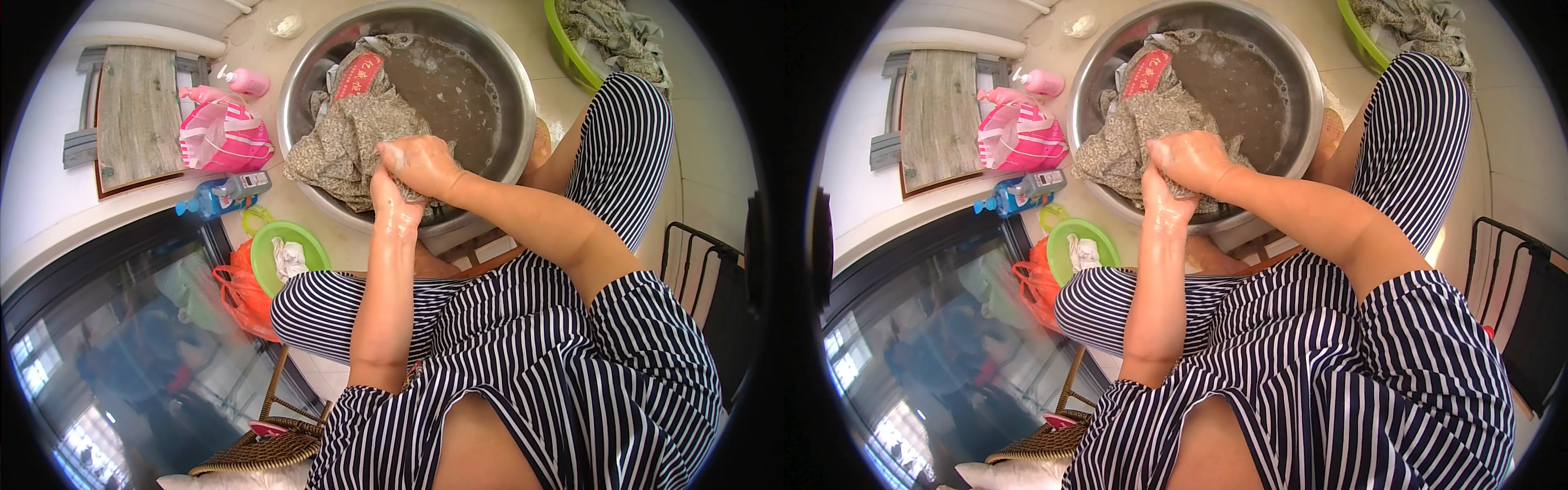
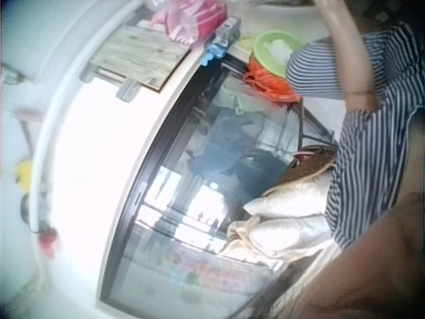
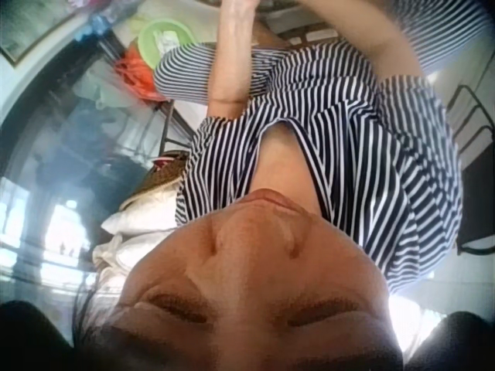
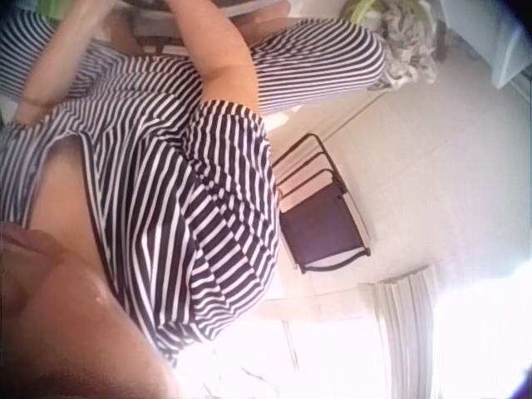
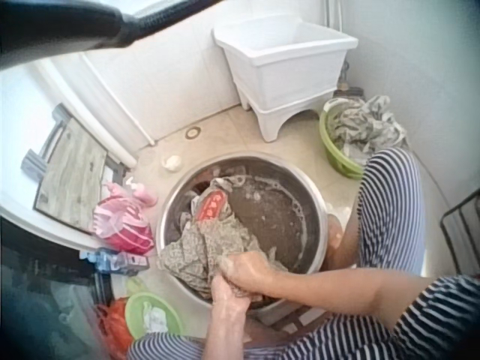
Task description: The person washes a piece of clothing in a basin of soapy water by hand, scrubbing the fabric against itself and squeezing it.
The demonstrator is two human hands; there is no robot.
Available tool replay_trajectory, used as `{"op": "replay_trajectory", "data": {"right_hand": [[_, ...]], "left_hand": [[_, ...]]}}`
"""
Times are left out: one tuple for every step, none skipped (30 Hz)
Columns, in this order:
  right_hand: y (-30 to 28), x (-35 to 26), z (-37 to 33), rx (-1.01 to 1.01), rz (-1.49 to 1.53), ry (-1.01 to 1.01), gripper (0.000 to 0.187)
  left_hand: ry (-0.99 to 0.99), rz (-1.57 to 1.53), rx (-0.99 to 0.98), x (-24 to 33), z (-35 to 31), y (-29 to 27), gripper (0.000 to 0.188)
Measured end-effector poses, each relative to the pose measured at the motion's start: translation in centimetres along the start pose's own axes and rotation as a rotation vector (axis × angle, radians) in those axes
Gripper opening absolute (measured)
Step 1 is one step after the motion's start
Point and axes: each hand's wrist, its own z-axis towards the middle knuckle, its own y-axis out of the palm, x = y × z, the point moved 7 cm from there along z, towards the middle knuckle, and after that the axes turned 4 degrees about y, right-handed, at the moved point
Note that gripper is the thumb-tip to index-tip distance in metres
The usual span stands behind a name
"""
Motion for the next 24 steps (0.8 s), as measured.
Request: {"op": "replay_trajectory", "data": {"right_hand": [[0.5,0.8,0.5,-0.029,0.060,0.221,0.044],[0.5,2.8,0.4,-0.052,0.103,0.457,0.051],[0.0,3.7,0.9,-0.046,0.098,0.459,0.051],[0.2,5.7,1.0,-0.104,0.389,0.615,0.058],[0.7,7.1,0.7,-0.160,0.685,0.761,0.066],[-0.3,6.5,0.7,-0.166,0.691,0.756,0.066],[-1.3,5.7,0.9,-0.345,0.401,0.640,0.069],[-2.5,4.2,1.1,-0.516,0.111,0.505,0.072],[-4.4,2.0,1.0,-0.505,-0.041,0.444,0.066],[-3.6,1.8,0.2,-0.502,-0.042,0.437,0.066],[-3.8,0.6,0.2,-0.268,0.038,0.167,0.066],[-5.1,-1.2,0.1,-0.037,0.115,-0.105,0.073],[-5.4,-0.7,0.7,-0.030,0.110,-0.107,0.073],[-5.8,-0.3,1.7,-0.065,0.082,-0.095,0.067],[-6.2,0.1,2.5,-0.103,0.064,-0.081,0.068],[-6.3,0.4,2.9,-0.142,0.045,-0.066,0.074],[-8.0,-0.3,2.9,0.056,0.066,-0.130,0.069],[-7.3,-1.2,3.0,0.055,0.077,-0.137,0.069],[-6.7,-2.8,2.6,0.118,0.078,-0.211,0.059],[-6.7,-3.3,1.8,0.183,0.053,-0.274,0.049],[-4.5,-3.2,0.7,0.020,0.083,-0.274,0.035],[-2.2,-4.2,-0.5,-0.215,-0.033,-0.130,0.034],[-0.9,-5.4,-1.9,-0.234,-0.030,-0.134,0.038],[-0.6,-7.5,-3.7,-0.287,-0.094,-0.280,0.030]], "left_hand": [[0.051,-0.007,-0.046,0.4,1.3,-1.1,0.041],[0.082,-0.013,-0.104,0.5,1.3,-0.1,0.040],[0.175,-0.030,-0.123,0.8,1.2,0.6,0.038],[0.170,-0.030,-0.130,0.7,1.1,1.1,0.038],[0.334,0.082,-0.129,2.1,0.5,1.9,0.039],[0.509,0.195,-0.113,4.1,-0.4,1.7,0.039],[0.593,0.269,-0.061,5.7,-0.2,0.8,0.043],[0.614,0.264,-0.099,6.6,-0.8,0.8,0.049],[0.608,0.217,-0.192,7.0,-1.0,1.1,0.050],[0.601,0.170,-0.284,7.2,-1.2,1.5,0.051],[0.579,0.143,-0.343,6.4,-1.5,2.4,0.051],[0.558,0.116,-0.399,5.4,-1.8,3.4,0.051],[0.729,0.192,-0.358,5.3,-2.5,4.0,0.051],[0.729,0.191,-0.366,5.6,-2.6,4.3,0.051],[0.818,0.271,-0.365,6.3,-3.1,4.4,0.051],[0.905,0.352,-0.364,7.1,-3.5,4.5,0.052],[0.792,0.162,-0.149,7.6,-2.4,2.8,0.056],[0.674,-0.050,-0.241,8.3,-1.3,1.8,0.065],[0.464,-0.261,-0.304,7.7,-0.3,0.8,0.070],[0.226,-0.477,-0.375,6.0,0.2,1.6,0.075],[0.356,-0.268,-0.287,5.8,0.4,1.5,0.075],[0.493,-0.055,-0.182,6.2,0.1,0.8,0.075],[0.323,-0.067,-0.376,6.0,1.1,-0.2,0.072],[0.239,-0.138,-0.478,5.3,0.1,0.7,0.068]]}}
